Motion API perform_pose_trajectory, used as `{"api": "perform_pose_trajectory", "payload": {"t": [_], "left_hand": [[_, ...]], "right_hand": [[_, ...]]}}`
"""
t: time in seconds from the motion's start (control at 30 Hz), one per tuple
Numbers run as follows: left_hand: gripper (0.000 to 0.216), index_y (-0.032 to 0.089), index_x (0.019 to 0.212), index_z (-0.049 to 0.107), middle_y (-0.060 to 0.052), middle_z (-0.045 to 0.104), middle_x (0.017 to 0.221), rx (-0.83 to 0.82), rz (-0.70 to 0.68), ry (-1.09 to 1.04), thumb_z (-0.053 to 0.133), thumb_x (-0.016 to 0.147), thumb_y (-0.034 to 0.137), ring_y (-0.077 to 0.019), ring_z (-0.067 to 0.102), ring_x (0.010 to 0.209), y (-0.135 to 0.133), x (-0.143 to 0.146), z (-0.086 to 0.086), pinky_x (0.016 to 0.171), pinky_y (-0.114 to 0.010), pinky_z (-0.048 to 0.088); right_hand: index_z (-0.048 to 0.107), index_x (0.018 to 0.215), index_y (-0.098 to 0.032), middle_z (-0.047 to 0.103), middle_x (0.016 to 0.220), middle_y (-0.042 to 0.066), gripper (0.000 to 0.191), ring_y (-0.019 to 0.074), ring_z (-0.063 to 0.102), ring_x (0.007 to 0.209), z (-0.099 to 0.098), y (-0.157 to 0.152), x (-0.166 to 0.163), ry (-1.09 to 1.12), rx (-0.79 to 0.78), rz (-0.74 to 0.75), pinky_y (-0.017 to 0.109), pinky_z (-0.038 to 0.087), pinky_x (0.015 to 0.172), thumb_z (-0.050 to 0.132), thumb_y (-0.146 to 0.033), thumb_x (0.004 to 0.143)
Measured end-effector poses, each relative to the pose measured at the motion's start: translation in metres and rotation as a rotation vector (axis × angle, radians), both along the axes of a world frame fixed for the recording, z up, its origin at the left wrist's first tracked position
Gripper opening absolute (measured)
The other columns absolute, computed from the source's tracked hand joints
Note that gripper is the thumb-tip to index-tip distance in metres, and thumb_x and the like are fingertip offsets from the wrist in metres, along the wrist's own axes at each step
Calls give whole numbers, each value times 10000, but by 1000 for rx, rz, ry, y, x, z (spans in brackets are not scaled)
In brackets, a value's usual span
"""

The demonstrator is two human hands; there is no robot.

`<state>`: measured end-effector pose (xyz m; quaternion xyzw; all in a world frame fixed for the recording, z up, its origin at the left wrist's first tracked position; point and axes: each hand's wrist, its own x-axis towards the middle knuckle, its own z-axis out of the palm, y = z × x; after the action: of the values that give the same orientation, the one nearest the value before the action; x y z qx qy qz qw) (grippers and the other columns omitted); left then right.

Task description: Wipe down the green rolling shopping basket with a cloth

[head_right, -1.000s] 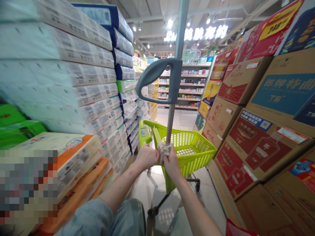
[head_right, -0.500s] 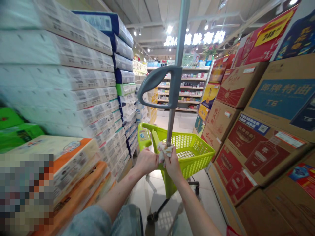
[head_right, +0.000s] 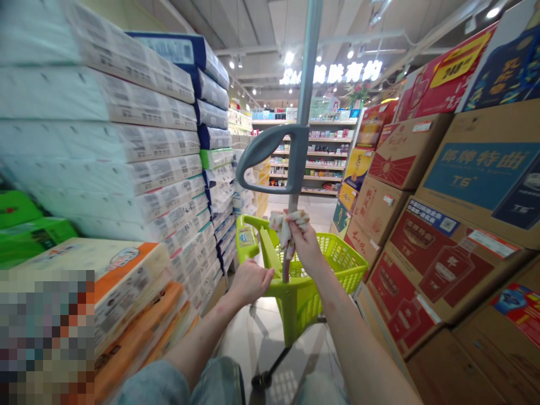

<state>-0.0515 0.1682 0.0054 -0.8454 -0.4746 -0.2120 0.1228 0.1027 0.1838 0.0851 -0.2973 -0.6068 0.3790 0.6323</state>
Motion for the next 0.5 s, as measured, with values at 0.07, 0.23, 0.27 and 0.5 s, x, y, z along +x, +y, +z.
{"api": "perform_pose_trajectory", "payload": {"t": [0.07,0.23,0.27,0.5], "left_hand": [[581,164,631,700,-66,677,592,-12,1,-30,236,943,321,-149,596,542,-1,-1,2,669,-319,368],[601,164,631,699,-67,673,585,-37,-4,-53,220,948,338,-148,588,544,-3,-3,6,677,-316,377],[606,165,634,701,-64,674,584,-48,-13,-70,215,950,341,-143,588,547,-4,-3,7,688,-313,381],[694,191,637,716,-31,672,571,-158,-29,-256,130,967,360,-137,605,601,-5,-6,7,786,-309,405]], "right_hand": [[493,1123,-220,590,576,-50,450,84,487,364,-13,-3,3,-40,-41,31,170,364,287,527,-540,809],[507,1061,-192,633,681,-3,483,99,534,409,0,-9,-1,-70,-25,-16,170,351,257,567,-566,763],[508,1040,-192,632,685,-3,476,90,522,396,10,-9,-3,-51,0,-37,164,336,251,566,-573,760],[490,999,-203,630,762,11,435,80,516,397,37,-3,-13,-37,122,-126,166,289,252,539,-573,776]]}}
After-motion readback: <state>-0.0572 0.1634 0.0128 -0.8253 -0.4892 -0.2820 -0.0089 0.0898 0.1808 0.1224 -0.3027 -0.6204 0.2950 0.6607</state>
